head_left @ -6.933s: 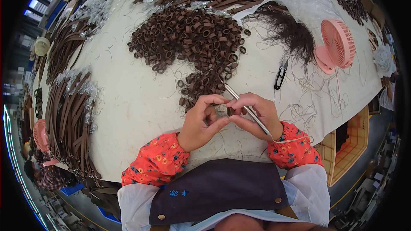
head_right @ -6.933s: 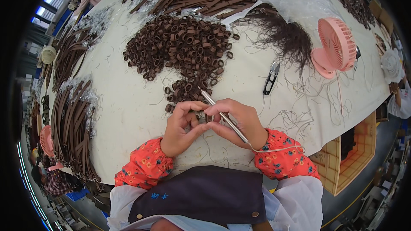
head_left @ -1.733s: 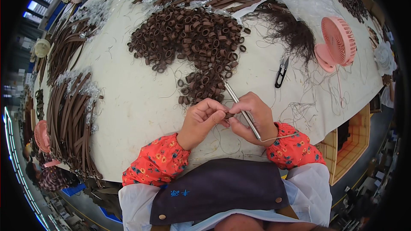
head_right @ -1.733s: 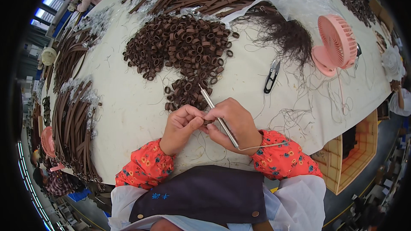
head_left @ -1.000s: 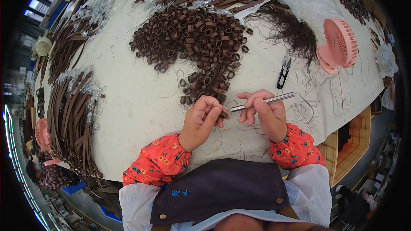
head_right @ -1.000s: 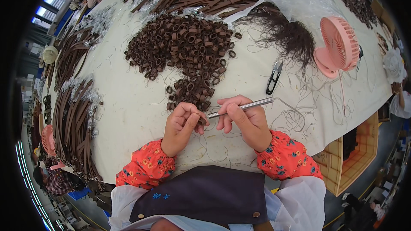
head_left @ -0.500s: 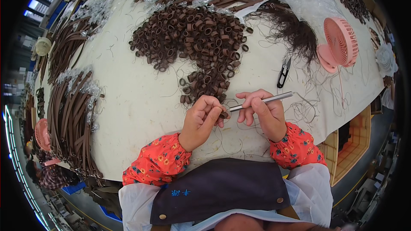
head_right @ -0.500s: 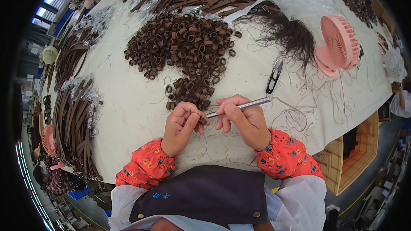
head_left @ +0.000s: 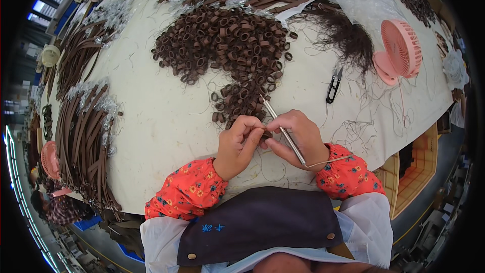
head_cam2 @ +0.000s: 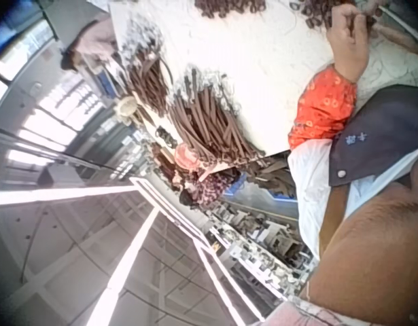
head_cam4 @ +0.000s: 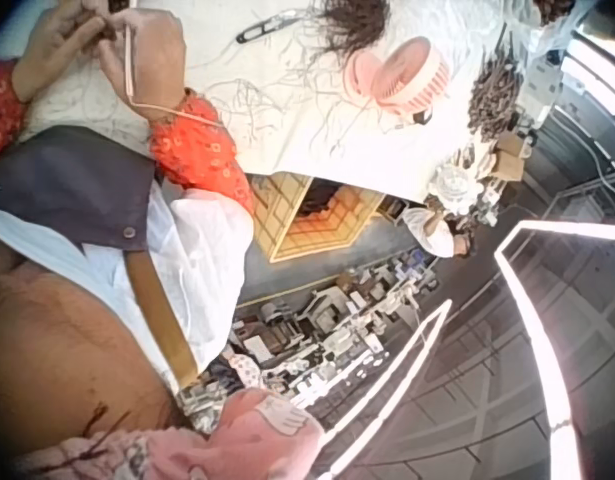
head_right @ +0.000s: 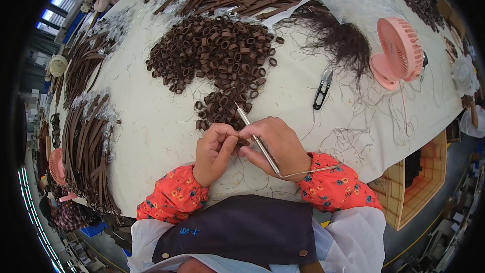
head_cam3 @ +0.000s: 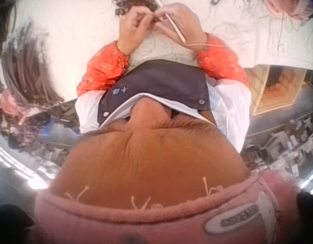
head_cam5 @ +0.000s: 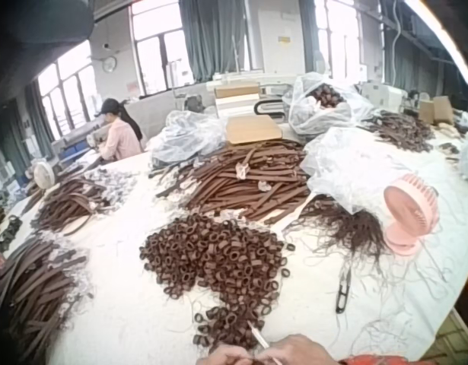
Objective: The person uses a metal rod to thread a thin wire through small brown plastic rings, forming coiled hair accessories. They repeatedly pick up a ring, insert the rod, and wind the wire to create a spiral, then place the finished piece on the table. The workspace contains piles of rings, loose wire, and completed coils.
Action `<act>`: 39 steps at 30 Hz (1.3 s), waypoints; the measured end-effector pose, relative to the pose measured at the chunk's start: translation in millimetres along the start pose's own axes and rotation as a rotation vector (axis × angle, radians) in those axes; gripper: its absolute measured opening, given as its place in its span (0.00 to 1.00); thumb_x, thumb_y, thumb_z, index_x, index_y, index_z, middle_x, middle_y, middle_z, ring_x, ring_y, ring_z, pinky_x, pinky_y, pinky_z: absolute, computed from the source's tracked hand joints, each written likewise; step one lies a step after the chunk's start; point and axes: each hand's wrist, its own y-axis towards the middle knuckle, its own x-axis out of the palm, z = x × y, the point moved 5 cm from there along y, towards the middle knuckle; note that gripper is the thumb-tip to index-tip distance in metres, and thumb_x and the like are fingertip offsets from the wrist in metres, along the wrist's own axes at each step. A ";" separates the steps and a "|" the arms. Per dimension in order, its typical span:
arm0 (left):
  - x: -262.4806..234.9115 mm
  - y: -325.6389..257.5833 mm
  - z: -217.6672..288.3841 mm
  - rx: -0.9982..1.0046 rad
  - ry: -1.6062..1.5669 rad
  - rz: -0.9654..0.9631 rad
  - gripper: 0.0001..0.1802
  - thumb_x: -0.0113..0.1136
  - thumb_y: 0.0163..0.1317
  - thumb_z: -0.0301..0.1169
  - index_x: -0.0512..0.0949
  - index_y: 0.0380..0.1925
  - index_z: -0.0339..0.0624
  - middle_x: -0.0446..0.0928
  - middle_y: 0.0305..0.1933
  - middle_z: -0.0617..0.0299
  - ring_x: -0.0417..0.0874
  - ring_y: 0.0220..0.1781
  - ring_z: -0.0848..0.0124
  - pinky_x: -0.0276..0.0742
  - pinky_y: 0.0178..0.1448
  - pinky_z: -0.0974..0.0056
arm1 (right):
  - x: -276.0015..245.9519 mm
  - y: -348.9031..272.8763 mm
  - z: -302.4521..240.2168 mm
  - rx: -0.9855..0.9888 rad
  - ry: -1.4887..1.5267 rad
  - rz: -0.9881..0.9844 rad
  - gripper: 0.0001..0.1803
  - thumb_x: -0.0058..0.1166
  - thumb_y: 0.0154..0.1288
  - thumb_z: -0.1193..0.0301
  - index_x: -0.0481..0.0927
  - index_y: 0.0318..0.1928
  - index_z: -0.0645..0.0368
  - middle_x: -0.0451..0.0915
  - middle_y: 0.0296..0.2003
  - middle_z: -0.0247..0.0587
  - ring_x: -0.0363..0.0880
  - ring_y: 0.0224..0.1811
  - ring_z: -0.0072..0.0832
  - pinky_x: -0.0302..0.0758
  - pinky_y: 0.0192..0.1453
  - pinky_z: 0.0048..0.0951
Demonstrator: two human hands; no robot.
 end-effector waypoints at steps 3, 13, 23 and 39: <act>2.2 0.0 2.3 0.042 -0.009 0.000 0.05 0.49 0.69 0.22 0.70 0.42 0.34 0.81 0.39 0.56 0.83 0.37 0.75 0.79 0.41 0.71 | -0.1 -4.2 3.8 0.014 0.016 0.020 0.20 0.64 0.52 0.78 0.73 0.46 0.57 0.78 0.32 0.37 0.78 0.34 0.32 0.75 0.39 0.28; 0.4 3.2 12.6 0.107 0.435 -0.027 0.09 0.55 0.64 0.21 0.72 0.44 0.35 0.76 0.54 0.52 0.82 0.36 0.74 0.77 0.42 0.71 | -2.9 -9.7 29.1 0.633 0.889 0.119 0.17 0.61 0.59 0.79 0.70 0.48 0.60 0.75 0.39 0.33 0.75 0.40 0.18 0.75 0.46 0.21; 7.1 1.3 -3.9 -0.073 -0.283 -0.005 0.13 0.57 0.65 0.23 0.72 0.49 0.34 0.79 0.41 0.58 0.81 0.38 0.74 0.78 0.43 0.70 | 5.5 -13.2 22.5 0.542 0.888 0.078 0.17 0.60 0.61 0.79 0.69 0.48 0.60 0.76 0.41 0.36 0.76 0.42 0.19 0.75 0.49 0.23; -2.1 8.4 1.1 -0.262 -0.517 -0.033 0.07 0.52 0.70 0.30 0.69 0.45 0.44 0.77 0.32 0.62 0.73 0.27 0.79 0.70 0.34 0.74 | -8.6 -12.0 19.6 0.433 0.651 0.159 0.14 0.47 0.70 0.75 0.69 0.54 0.62 0.79 0.44 0.41 0.76 0.47 0.22 0.72 0.53 0.25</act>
